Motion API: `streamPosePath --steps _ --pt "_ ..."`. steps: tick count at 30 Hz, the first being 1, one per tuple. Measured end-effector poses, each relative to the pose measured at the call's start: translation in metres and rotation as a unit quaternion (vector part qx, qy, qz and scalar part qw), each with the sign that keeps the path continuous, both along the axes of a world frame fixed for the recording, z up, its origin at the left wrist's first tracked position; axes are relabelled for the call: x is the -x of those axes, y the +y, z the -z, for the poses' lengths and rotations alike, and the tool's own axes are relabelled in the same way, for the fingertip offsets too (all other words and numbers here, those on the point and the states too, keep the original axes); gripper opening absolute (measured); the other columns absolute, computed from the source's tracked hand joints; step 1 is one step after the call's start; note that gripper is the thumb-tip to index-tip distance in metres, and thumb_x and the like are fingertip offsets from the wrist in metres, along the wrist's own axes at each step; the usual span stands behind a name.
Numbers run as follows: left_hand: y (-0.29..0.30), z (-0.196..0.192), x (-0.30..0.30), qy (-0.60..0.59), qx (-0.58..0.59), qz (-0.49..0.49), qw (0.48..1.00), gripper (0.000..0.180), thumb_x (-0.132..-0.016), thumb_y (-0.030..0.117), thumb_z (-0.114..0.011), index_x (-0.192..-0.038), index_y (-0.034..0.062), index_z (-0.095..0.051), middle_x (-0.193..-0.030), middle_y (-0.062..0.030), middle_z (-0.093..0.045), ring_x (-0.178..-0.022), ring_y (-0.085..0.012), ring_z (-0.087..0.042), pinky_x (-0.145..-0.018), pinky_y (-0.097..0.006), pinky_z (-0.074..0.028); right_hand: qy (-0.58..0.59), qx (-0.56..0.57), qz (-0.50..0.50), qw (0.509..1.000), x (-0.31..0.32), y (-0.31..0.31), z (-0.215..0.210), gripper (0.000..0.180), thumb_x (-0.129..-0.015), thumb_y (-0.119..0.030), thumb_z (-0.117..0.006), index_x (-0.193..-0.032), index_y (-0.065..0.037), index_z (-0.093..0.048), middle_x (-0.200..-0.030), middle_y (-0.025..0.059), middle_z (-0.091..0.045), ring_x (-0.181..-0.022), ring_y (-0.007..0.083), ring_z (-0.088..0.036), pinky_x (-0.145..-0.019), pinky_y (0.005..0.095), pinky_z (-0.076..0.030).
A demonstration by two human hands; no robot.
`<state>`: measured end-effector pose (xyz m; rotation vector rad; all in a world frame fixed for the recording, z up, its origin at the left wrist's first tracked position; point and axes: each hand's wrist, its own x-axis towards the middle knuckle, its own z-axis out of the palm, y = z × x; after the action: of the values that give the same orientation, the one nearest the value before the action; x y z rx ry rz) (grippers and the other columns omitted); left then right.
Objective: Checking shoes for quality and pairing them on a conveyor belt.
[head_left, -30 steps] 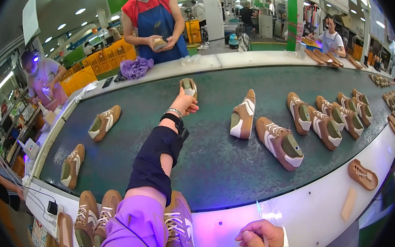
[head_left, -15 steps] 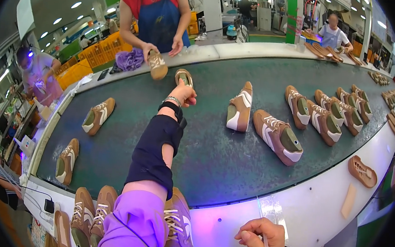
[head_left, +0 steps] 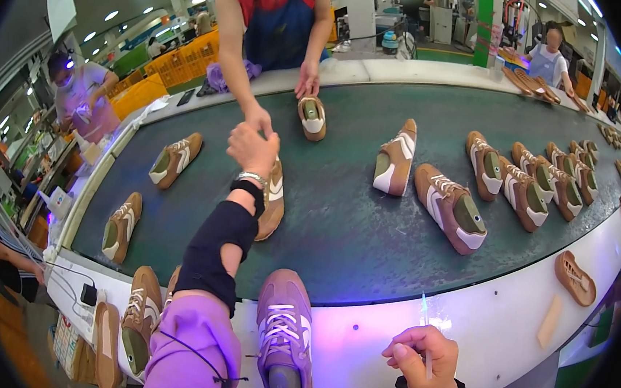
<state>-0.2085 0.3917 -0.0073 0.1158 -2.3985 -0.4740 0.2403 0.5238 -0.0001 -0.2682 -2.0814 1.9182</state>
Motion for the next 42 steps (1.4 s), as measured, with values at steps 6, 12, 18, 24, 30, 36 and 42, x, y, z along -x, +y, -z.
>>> streamPosePath --steps 6,12,18,24,30,36,42 --pt "-0.081 0.052 0.019 -0.401 -0.370 0.262 0.796 0.058 -0.063 0.035 -0.081 -0.096 -0.0085 -0.062 -0.089 -0.0137 -0.066 -0.078 -0.0230 -0.066 -0.066 -0.034 -0.052 -0.018 0.015 0.009 1.000 0.001 -0.001 0.000 0.012 -0.086 -0.008 -0.058 -0.089 0.003 -0.054 -0.072 0.0109 -0.065 -0.059 0.0124 -0.061 -0.056 0.0239 -0.052" --pt "-0.072 0.055 0.015 -0.354 -0.344 0.225 0.840 0.034 -0.056 0.011 -0.079 -0.082 -0.0078 -0.066 -0.070 -0.0133 -0.066 -0.058 -0.0192 -0.064 -0.053 -0.031 -0.051 -0.036 0.000 0.016 0.999 0.008 0.002 0.008 0.010 -0.086 -0.007 -0.056 -0.089 0.003 -0.054 -0.072 0.0107 -0.064 -0.059 0.0121 -0.060 -0.055 0.0239 -0.050" --pt "-0.051 0.034 -0.014 -0.303 -0.378 0.391 0.783 0.052 -0.058 0.003 -0.074 -0.106 -0.0078 -0.056 -0.089 -0.0112 -0.064 -0.072 -0.0163 -0.063 -0.064 -0.029 -0.051 0.000 0.047 0.075 0.996 0.014 0.018 0.015 0.009 -0.088 -0.004 -0.055 -0.093 0.003 -0.055 -0.075 0.0094 -0.064 -0.060 0.0122 -0.060 -0.055 0.0227 -0.048" --pt "-0.014 -0.104 -0.154 -0.159 0.075 0.699 0.693 0.065 -0.055 0.007 -0.075 -0.116 0.0030 -0.052 -0.102 -0.0114 -0.063 -0.092 -0.0236 -0.061 -0.081 -0.033 -0.049 0.093 0.122 0.127 0.980 0.029 0.048 0.021 0.022 -0.093 -0.014 -0.052 -0.107 0.003 -0.051 -0.093 0.0133 -0.063 -0.078 0.0177 -0.063 -0.072 0.0289 -0.052" --pt "-0.012 -0.123 -0.299 0.088 0.431 0.756 0.486 0.036 -0.075 0.010 -0.058 -0.109 0.0038 -0.048 -0.098 -0.0126 -0.055 -0.090 -0.0285 -0.057 -0.081 -0.039 -0.047 0.065 0.378 -0.192 0.903 0.036 0.042 0.010 0.043 -0.088 -0.019 -0.057 -0.125 0.002 -0.047 -0.118 0.0111 -0.057 -0.106 0.0169 -0.057 -0.093 0.0318 -0.045" --pt "-0.037 -0.138 -0.366 0.049 0.504 0.744 0.437 0.036 -0.077 0.009 -0.055 -0.112 0.0060 -0.050 -0.104 -0.0137 -0.054 -0.102 -0.0276 -0.053 -0.090 -0.039 -0.043 0.005 0.332 -0.355 0.874 0.005 0.001 0.010 0.085 -0.063 -0.031 -0.082 -0.130 0.003 -0.042 -0.119 0.0096 -0.056 -0.112 0.0183 -0.055 -0.099 0.0332 -0.042" --pt "-0.098 -0.106 -0.406 0.085 0.148 0.609 0.775 0.062 -0.069 0.007 -0.063 -0.128 0.0061 -0.044 -0.131 -0.0189 -0.039 -0.123 -0.0360 -0.039 -0.104 -0.046 -0.032 0.029 0.371 -0.336 0.865 -0.015 -0.025 0.007 0.090 -0.060 -0.031 -0.083 -0.131 0.005 -0.041 -0.122 0.0138 -0.056 -0.112 0.0240 -0.056 -0.100 0.0364 -0.042"
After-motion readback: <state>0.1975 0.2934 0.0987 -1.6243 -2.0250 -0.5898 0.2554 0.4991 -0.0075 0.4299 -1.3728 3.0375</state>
